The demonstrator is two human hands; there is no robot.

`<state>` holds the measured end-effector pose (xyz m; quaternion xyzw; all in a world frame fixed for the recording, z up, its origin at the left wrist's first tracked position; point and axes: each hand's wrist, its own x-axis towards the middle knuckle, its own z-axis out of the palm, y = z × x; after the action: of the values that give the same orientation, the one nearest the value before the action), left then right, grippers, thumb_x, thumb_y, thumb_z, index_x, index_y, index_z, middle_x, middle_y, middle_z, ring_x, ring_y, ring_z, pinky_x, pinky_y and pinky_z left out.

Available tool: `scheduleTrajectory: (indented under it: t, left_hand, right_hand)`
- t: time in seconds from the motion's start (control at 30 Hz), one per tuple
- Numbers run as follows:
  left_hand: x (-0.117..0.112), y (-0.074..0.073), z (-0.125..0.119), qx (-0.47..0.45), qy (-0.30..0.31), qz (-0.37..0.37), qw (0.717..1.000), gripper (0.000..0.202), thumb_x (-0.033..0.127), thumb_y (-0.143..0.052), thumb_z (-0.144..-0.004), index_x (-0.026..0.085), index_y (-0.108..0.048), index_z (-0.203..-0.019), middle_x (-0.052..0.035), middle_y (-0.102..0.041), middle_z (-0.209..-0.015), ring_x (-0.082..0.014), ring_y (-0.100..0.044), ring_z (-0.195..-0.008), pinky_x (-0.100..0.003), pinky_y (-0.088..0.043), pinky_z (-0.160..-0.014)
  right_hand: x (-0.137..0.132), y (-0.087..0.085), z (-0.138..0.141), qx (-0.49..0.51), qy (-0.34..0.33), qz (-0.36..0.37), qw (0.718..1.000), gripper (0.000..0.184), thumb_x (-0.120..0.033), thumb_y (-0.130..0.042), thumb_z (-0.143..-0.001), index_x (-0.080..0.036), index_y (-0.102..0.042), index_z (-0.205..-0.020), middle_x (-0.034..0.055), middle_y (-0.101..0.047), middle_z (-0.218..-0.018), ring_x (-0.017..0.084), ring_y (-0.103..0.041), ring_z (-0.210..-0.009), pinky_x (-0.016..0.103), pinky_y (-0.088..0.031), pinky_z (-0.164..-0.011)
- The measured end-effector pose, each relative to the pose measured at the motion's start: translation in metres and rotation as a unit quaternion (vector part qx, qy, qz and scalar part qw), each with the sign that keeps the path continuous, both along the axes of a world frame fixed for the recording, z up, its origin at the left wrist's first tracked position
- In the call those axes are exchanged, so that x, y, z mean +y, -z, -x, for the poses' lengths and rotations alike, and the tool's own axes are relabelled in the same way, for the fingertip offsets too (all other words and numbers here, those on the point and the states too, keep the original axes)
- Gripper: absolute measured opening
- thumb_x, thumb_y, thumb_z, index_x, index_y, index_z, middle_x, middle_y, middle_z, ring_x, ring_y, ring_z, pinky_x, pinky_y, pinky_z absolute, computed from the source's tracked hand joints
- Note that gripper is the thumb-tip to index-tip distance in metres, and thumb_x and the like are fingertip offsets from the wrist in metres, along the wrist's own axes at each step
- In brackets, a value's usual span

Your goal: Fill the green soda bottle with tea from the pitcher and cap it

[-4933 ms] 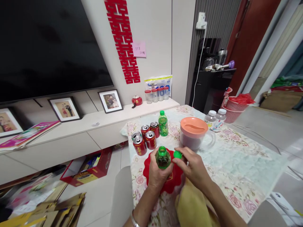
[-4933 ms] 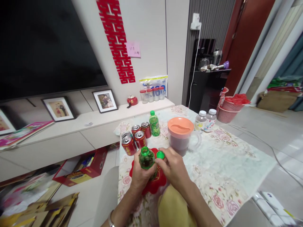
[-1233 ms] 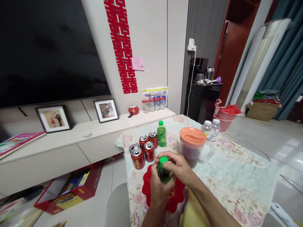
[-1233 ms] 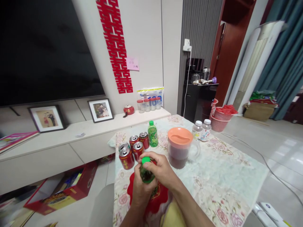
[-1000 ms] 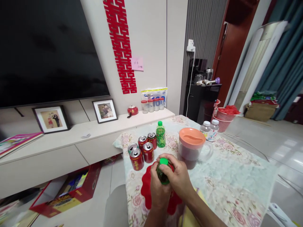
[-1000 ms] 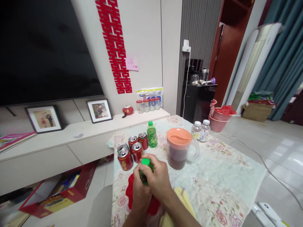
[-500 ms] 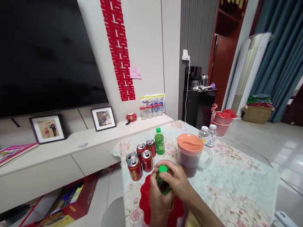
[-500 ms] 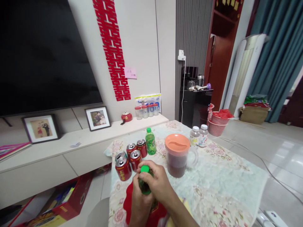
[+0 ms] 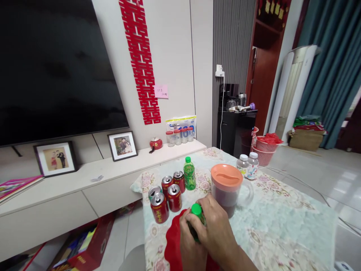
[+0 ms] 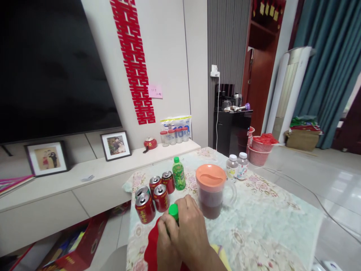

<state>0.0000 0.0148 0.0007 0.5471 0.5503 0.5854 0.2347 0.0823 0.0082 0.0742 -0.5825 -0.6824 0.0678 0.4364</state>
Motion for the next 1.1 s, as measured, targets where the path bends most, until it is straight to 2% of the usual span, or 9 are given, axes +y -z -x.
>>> scheduleTrajectory:
  t: [0.13,0.27,0.4,0.53,0.67,0.83,0.9,1.03,1.1]
  left_hand:
    - [0.0,0.009,0.005,-0.033,0.038,0.023,0.998,0.035,0.035,-0.071,-0.082,0.026,-0.064,-0.115,-0.0178,-0.081,-0.121,-0.0375,-0.079,-0.112,-0.046,-0.063,-0.092]
    - [0.006,0.017,0.011,-0.041,0.079,0.033,0.996,0.056,0.036,-0.077,-0.075,0.024,-0.058,-0.126,-0.0149,-0.081,-0.119,-0.0336,-0.08,-0.107,-0.045,-0.064,-0.092]
    - [0.015,0.016,0.019,-0.025,0.125,0.032,0.991,0.062,0.029,-0.078,-0.07,0.022,-0.058,-0.128,-0.0135,-0.081,-0.117,-0.0299,-0.08,-0.1,-0.041,-0.065,-0.09]
    - [0.02,0.014,0.026,-0.015,0.168,0.051,0.984,0.06,0.025,-0.079,-0.065,0.023,-0.06,-0.122,-0.0079,-0.083,-0.105,-0.0269,-0.081,-0.09,-0.036,-0.066,-0.082]
    - [0.018,0.013,0.023,-0.048,0.165,0.045,0.984,0.054,0.028,-0.077,-0.066,0.025,-0.06,-0.116,-0.0055,-0.082,-0.099,-0.0258,-0.08,-0.086,-0.034,-0.066,-0.08]
    - [0.012,0.002,0.015,-0.047,0.141,0.036,0.988,0.056,0.039,-0.077,-0.067,0.024,-0.064,-0.12,-0.0103,-0.083,-0.11,-0.0296,-0.082,-0.096,-0.037,-0.066,-0.085]
    - [0.011,-0.003,0.014,-0.059,0.138,0.043,0.988,0.054,0.038,-0.078,-0.067,0.025,-0.064,-0.118,-0.0095,-0.083,-0.107,-0.029,-0.081,-0.091,-0.037,-0.066,-0.082]
    - [0.011,-0.009,0.019,-0.096,0.176,0.059,0.978,0.052,0.025,-0.078,-0.059,0.027,-0.063,-0.109,-0.0011,-0.078,-0.086,-0.0239,-0.072,-0.073,-0.035,-0.062,-0.072]
    - [0.013,-0.011,0.022,-0.093,0.2,0.071,0.973,0.048,0.022,-0.074,-0.057,0.027,-0.062,-0.103,0.0027,-0.071,-0.078,-0.0209,-0.065,-0.068,-0.032,-0.058,-0.068]
  right_hand:
    - [0.004,-0.006,-0.004,-0.048,-0.036,0.009,0.998,0.013,-0.02,-0.056,-0.099,-0.02,-0.062,-0.088,0.0094,-0.064,-0.09,0.027,-0.062,-0.086,0.042,-0.048,-0.079]
    - [0.009,-0.027,-0.021,-0.078,-0.111,0.044,0.99,0.011,-0.019,-0.062,-0.098,-0.019,-0.065,-0.088,0.0058,-0.063,-0.091,0.024,-0.062,-0.087,0.038,-0.048,-0.08]
    - [0.019,-0.055,-0.039,-0.121,-0.224,0.081,0.964,0.009,-0.014,-0.068,-0.094,-0.02,-0.067,-0.088,0.001,-0.062,-0.093,0.018,-0.061,-0.087,0.03,-0.048,-0.079]
    - [0.025,-0.074,-0.043,-0.172,-0.296,0.101,0.934,0.01,-0.01,-0.069,-0.091,-0.02,-0.072,-0.094,0.0035,-0.067,-0.098,0.02,-0.061,-0.093,0.031,-0.048,-0.083]
    - [0.022,-0.08,-0.039,-0.201,-0.301,0.122,0.924,0.015,-0.009,-0.068,-0.091,-0.02,-0.074,-0.1,0.0046,-0.071,-0.104,0.021,-0.064,-0.098,0.03,-0.048,-0.086]
    - [0.013,-0.073,-0.032,-0.212,-0.177,0.163,0.947,0.015,-0.014,-0.059,-0.095,-0.013,-0.073,-0.099,0.0126,-0.069,-0.101,0.023,-0.063,-0.079,0.033,-0.041,-0.069]
    - [0.013,-0.072,-0.031,-0.223,-0.165,0.166,0.946,0.015,-0.014,-0.058,-0.094,-0.013,-0.072,-0.094,0.0133,-0.069,-0.098,0.022,-0.06,-0.074,0.033,-0.037,-0.065]
    - [0.021,-0.083,-0.038,-0.245,-0.249,0.144,0.926,0.012,-0.01,-0.064,-0.09,-0.016,-0.073,-0.095,0.0085,-0.069,-0.1,0.019,-0.061,-0.077,0.029,-0.04,-0.066]
    - [0.026,-0.091,-0.043,-0.261,-0.312,0.127,0.905,0.021,-0.004,-0.067,-0.086,-0.018,-0.075,-0.1,0.0058,-0.071,-0.103,0.018,-0.064,-0.083,0.027,-0.044,-0.07]
